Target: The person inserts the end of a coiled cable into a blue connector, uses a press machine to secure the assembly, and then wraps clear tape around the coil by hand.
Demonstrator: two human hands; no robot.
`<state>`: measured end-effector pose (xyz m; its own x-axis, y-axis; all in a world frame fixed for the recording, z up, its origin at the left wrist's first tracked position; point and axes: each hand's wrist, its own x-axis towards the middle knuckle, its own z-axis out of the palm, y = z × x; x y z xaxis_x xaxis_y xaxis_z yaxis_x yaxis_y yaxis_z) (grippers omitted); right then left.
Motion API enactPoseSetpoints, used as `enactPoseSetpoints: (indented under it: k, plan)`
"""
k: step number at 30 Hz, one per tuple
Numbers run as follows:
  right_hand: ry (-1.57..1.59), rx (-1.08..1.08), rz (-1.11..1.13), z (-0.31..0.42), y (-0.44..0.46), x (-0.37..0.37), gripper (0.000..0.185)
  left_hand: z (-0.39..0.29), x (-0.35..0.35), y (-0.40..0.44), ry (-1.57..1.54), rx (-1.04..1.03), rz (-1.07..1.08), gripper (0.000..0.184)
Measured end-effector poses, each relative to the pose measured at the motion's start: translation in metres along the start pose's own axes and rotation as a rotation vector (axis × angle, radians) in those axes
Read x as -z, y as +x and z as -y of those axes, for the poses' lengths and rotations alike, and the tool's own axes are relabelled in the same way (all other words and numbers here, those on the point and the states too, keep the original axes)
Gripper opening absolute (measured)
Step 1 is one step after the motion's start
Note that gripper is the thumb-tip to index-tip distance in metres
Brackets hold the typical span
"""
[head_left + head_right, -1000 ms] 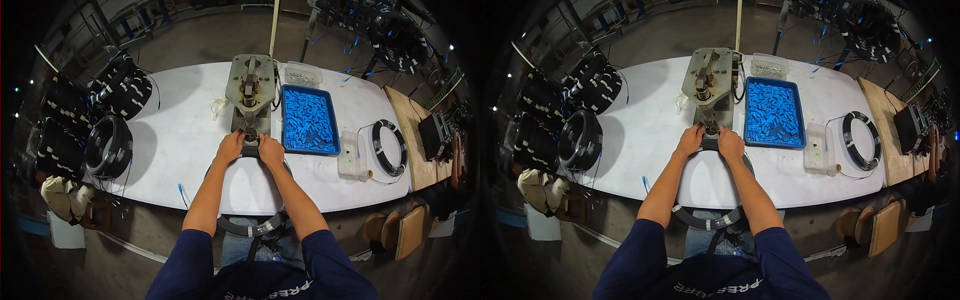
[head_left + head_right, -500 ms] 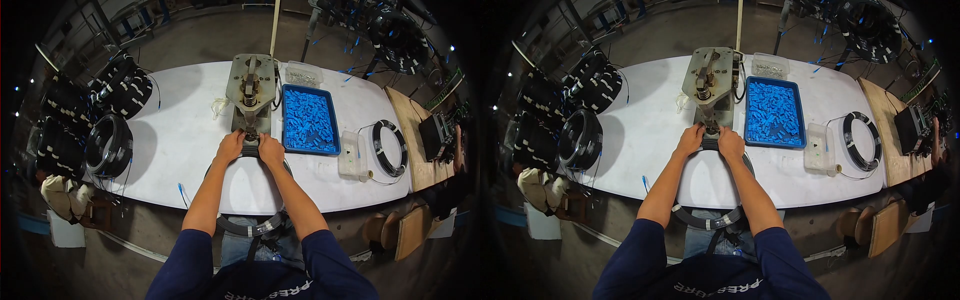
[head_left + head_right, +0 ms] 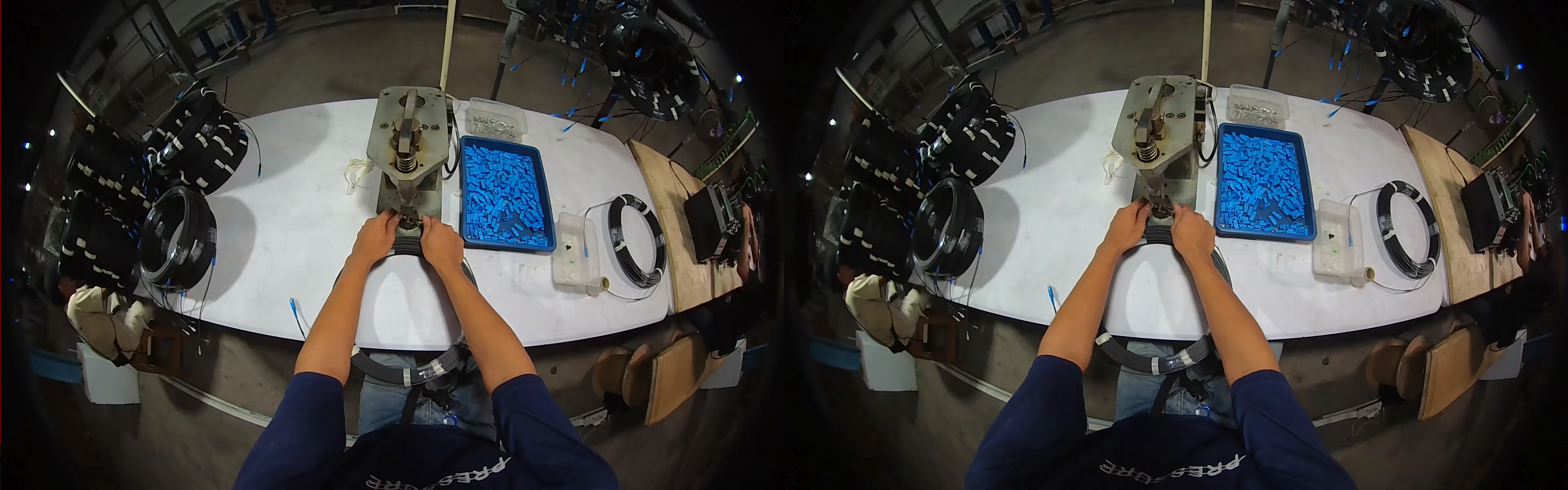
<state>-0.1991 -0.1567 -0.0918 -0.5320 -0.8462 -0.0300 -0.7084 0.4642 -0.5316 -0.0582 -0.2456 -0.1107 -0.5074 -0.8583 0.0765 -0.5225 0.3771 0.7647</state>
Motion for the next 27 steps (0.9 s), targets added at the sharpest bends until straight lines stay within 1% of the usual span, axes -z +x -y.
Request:
enactPoseSetpoints:
  k: [27]
  plan:
    - [-0.001,0.004,-0.003,-0.0004,0.0002,-0.0013,0.046,-0.002,0.0011,-0.0004,-0.007,0.018,0.006,0.031]
